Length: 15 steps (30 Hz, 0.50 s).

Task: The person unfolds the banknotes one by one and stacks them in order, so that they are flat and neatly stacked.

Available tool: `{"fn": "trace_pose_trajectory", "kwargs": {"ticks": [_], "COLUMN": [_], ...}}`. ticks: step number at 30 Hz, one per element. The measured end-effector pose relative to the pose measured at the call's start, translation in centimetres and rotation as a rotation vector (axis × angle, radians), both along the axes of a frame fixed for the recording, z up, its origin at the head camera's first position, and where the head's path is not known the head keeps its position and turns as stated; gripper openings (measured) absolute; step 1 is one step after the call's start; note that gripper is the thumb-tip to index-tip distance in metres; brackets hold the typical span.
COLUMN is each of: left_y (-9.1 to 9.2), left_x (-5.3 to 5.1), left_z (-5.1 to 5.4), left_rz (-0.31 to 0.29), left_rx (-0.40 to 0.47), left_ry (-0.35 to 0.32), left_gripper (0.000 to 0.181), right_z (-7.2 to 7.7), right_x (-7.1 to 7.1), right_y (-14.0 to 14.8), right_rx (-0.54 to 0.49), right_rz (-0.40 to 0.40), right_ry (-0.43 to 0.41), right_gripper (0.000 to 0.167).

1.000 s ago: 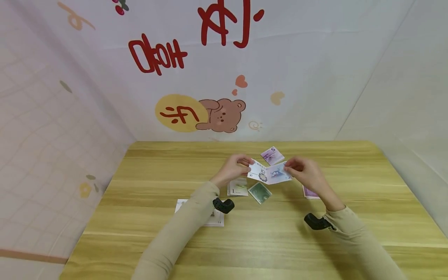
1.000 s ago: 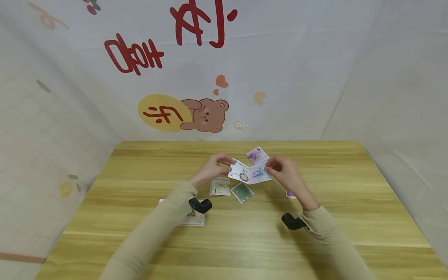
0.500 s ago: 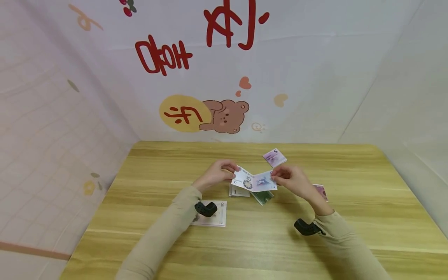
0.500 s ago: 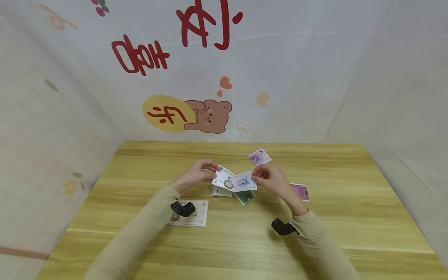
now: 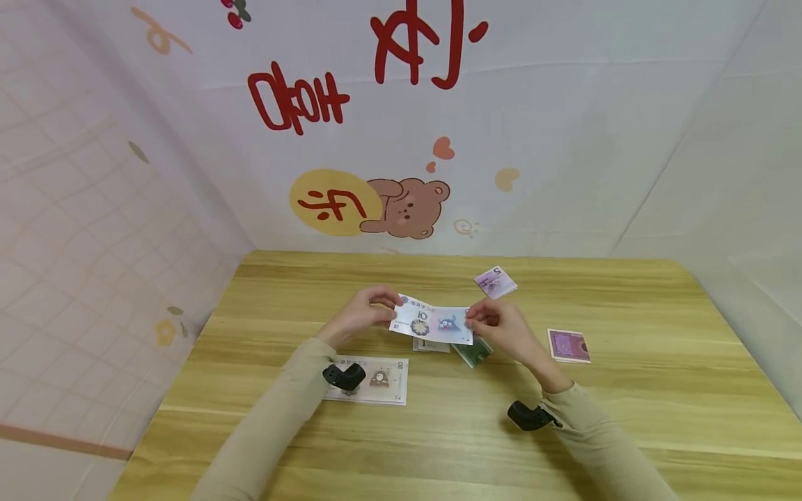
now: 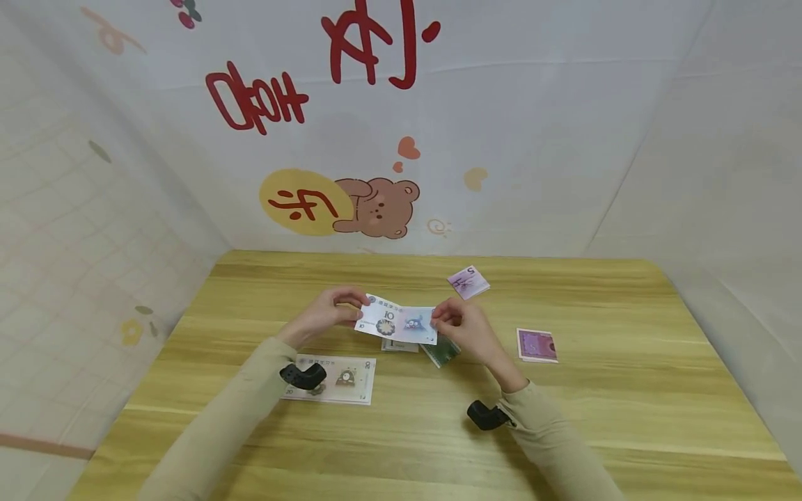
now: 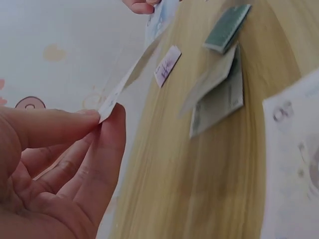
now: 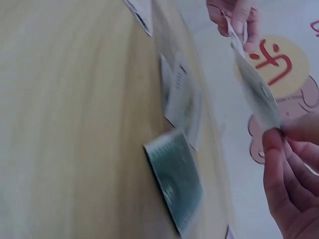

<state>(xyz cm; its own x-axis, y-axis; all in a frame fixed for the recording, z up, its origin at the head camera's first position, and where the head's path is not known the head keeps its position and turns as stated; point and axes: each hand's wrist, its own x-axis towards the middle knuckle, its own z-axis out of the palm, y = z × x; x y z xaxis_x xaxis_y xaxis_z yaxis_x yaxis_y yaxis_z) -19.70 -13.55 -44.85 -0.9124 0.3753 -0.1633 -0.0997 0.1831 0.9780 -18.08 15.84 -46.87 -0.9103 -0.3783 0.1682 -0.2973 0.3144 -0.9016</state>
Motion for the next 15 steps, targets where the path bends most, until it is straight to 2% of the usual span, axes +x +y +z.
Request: {"fn": "trace_pose_trajectory", "kwargs": {"ticks": [4, 9, 15], "left_y": [-1.2, -2.3, -4.0], "left_x": [0.4, 0.9, 2.0], "left_z": [-0.4, -0.7, -1.2], "left_rz": [0.027, 0.056, 0.065], "left_rx": [-0.024, -0.031, -0.042], "left_ry": [0.02, 0.024, 0.012], "left_gripper": [0.023, 0.022, 0.022], "right_z": [-0.6, -1.0, -1.1], "right_x": [0.2, 0.5, 0.9], "right_y": [-1.2, -2.5, -3.9], "right_rx": [0.02, 0.012, -0.024], "right_rz": [-0.044, -0.062, -0.027], "right_ry": [0.03, 0.07, 0.13], "right_gripper": [0.007, 0.008, 0.01]}}
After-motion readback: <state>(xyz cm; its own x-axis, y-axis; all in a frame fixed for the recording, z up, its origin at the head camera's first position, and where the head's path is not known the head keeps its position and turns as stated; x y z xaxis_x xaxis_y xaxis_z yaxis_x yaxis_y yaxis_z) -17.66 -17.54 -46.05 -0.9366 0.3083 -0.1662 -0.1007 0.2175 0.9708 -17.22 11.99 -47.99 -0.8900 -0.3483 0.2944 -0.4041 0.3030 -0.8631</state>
